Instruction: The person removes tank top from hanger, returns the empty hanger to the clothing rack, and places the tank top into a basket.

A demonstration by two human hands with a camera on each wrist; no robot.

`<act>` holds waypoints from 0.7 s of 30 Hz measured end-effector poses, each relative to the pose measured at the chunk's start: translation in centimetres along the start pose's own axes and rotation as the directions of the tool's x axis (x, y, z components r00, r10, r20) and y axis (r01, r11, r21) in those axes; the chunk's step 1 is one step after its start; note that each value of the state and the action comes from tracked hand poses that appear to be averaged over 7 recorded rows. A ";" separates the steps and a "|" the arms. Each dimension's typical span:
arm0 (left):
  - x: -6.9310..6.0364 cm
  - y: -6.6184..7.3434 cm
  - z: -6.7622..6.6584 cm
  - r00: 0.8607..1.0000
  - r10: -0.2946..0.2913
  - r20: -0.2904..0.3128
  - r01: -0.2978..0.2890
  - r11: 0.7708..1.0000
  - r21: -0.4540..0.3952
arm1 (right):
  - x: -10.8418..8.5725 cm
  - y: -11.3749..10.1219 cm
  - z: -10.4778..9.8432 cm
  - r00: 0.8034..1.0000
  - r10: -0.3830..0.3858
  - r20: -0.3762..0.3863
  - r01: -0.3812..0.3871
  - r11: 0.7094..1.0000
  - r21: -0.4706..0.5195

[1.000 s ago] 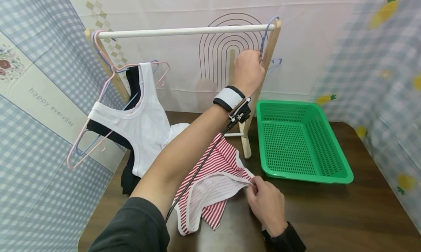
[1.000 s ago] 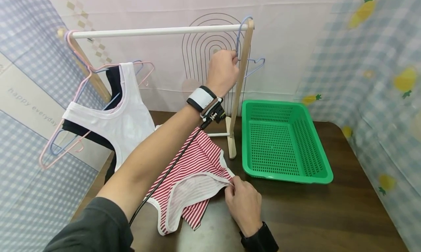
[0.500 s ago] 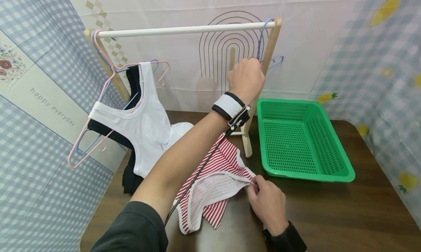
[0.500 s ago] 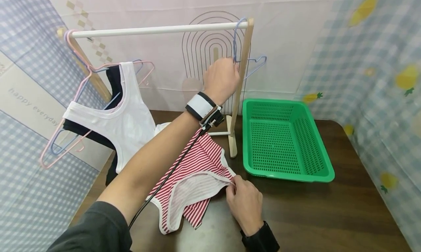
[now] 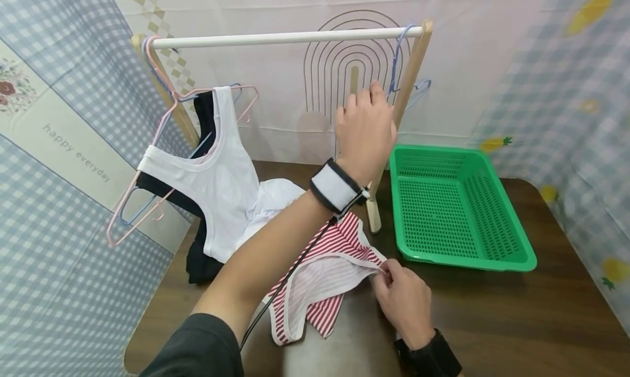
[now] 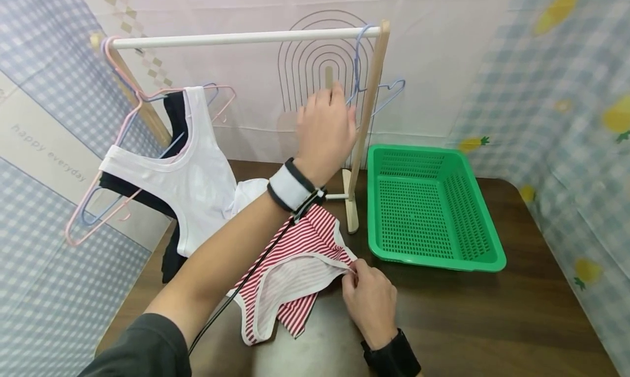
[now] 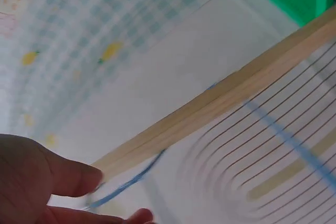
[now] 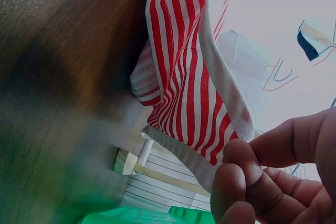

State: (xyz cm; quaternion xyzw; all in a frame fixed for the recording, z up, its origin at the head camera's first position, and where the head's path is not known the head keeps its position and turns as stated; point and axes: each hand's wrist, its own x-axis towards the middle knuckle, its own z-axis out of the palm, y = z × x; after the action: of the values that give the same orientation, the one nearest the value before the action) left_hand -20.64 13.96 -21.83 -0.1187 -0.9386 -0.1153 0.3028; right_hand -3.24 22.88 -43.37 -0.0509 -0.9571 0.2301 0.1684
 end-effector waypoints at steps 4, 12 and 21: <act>-2.5 -1.1 -2.5 0.973 0.086 -0.216 -0.100 0.993 -0.058 | 0.2 0.0 0.0 1.000 0.004 -0.011 -0.004 1.000 0.010; -7.3 -6.1 -3.7 0.893 0.061 -0.445 -0.218 0.925 -0.310 | 0.5 -0.4 0.2 0.999 0.035 0.004 -0.035 0.999 0.012; -14.0 -12.8 -0.2 0.858 -0.242 -0.453 -0.058 0.830 -0.554 | 0.2 -0.5 1.0 0.999 0.049 0.015 -0.049 0.999 0.017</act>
State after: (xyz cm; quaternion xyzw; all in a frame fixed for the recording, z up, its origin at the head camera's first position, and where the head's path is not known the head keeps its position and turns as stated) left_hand -13.28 -0.30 -31.85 -0.1188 -0.7574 -0.4215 0.4842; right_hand -3.82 22.08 -43.97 -0.0711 -0.9548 0.2427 0.1563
